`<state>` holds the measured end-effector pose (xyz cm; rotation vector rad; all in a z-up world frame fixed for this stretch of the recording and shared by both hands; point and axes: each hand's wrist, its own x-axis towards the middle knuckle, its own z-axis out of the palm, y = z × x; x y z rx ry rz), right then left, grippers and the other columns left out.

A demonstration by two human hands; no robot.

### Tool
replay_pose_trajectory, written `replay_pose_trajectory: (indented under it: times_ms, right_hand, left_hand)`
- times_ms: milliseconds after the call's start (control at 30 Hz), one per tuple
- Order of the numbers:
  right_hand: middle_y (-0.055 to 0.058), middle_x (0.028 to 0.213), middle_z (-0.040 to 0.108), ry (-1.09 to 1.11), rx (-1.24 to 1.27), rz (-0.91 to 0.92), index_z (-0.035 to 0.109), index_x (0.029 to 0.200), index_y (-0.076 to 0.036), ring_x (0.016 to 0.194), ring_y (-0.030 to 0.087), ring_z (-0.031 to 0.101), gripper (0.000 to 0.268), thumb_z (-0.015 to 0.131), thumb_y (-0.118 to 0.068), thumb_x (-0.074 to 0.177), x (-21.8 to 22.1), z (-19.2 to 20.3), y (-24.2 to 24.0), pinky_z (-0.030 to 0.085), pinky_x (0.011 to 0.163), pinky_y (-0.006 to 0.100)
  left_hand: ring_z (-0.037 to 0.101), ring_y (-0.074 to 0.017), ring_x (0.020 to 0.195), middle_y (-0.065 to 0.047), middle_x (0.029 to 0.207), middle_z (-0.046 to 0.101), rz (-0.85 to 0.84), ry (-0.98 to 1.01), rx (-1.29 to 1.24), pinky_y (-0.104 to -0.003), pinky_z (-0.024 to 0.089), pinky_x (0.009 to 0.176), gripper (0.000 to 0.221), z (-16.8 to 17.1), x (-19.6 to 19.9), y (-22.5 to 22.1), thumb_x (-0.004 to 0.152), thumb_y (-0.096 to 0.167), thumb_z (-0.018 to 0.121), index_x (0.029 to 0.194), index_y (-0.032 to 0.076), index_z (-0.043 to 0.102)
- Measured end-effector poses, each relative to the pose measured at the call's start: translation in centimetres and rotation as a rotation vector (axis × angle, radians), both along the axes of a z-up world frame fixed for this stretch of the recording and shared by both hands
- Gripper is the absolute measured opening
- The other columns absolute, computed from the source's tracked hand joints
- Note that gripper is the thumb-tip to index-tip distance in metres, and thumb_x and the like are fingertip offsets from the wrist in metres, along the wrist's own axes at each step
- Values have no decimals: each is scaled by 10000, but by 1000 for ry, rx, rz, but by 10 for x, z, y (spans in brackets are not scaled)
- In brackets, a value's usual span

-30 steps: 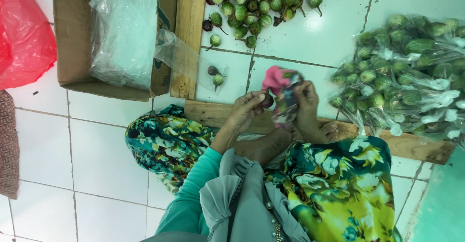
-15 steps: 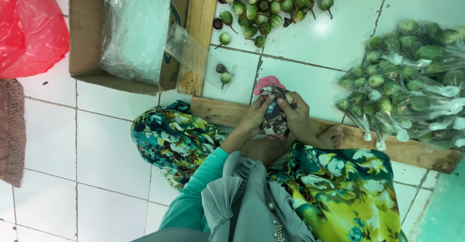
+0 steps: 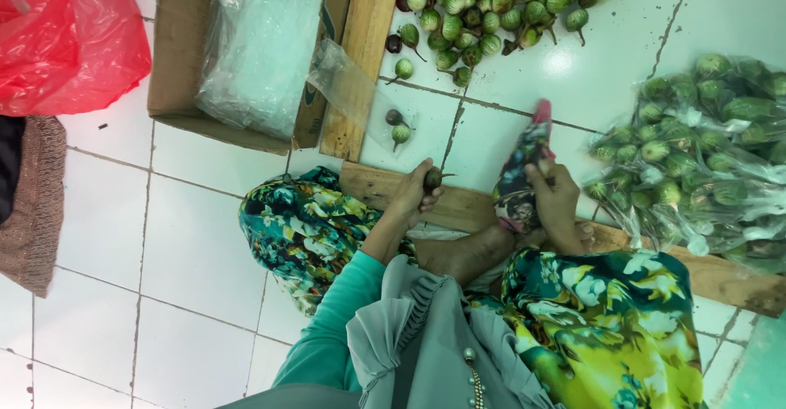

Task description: The person places small green eggplants into plastic bags by hand.

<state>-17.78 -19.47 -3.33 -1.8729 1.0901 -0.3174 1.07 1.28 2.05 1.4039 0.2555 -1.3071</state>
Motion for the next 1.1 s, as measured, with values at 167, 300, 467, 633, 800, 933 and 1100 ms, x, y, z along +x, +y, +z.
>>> replay_pose_trajectory:
  times_ms: [167,300,467,633,800,933,1100]
  right_hand:
    - [153,1268,559,112,-545,546,712,1256,-56,1135,365,505,533,616,-525,1023,36,25,23,336,929,480]
    - [162,1091,705,-447,235,571,680,1381,-50,964,281,666,388,694,-160,1009,94,79,61,477,805,379]
    - [161,1009,730,-608,285,523,749,1225,1,913,267,697,246,691,-40,990,119,84,83,535,778,369]
    - [135,806,752,-588,312,484,778,1100,5,706,186,706,150,726,-38,967,125,87,77,544,693,316]
    - [140,772,747,-551,216,457,766,1117,-6,716,156,690,143,713,-65,998,124,83,63,527,697,315]
    - [163,790,733,-561,143,466,770,1129,-5,727,123,597,148,693,-56,1013,128,101,62,497,674,332]
    - [141,805,734,-582,-34,516,789,1111,-26,705,161,602,135,731,-60,994,135,117,52,492,696,338]
  left_hand:
    - [389,-63,483,9,661,475,1,44,-17,-195,327,407,607,28,8,0,1049,494,424,1346,-35,452]
    - [392,-77,506,-10,676,490,-15,43,-65,-201,333,413,701,44,14,-6,1030,530,462,1446,-35,446]
    - [537,-130,538,-80,698,586,-112,-242,-20,-255,444,447,716,32,36,14,1034,584,468,1418,-20,492]
    - [654,-281,629,-175,721,644,-92,-1007,313,-426,553,583,537,86,101,43,1100,444,432,1233,-40,625]
    - [591,-283,559,-134,627,601,-176,-1276,363,-426,447,574,542,90,172,67,1120,463,462,1472,51,441]
    - [734,-414,870,-185,842,745,-298,-1234,501,-554,533,768,409,73,186,59,1032,515,589,1292,200,590]
    - [693,-218,639,7,694,644,-342,-1510,449,-380,551,605,187,51,158,46,1004,471,648,1056,300,703]
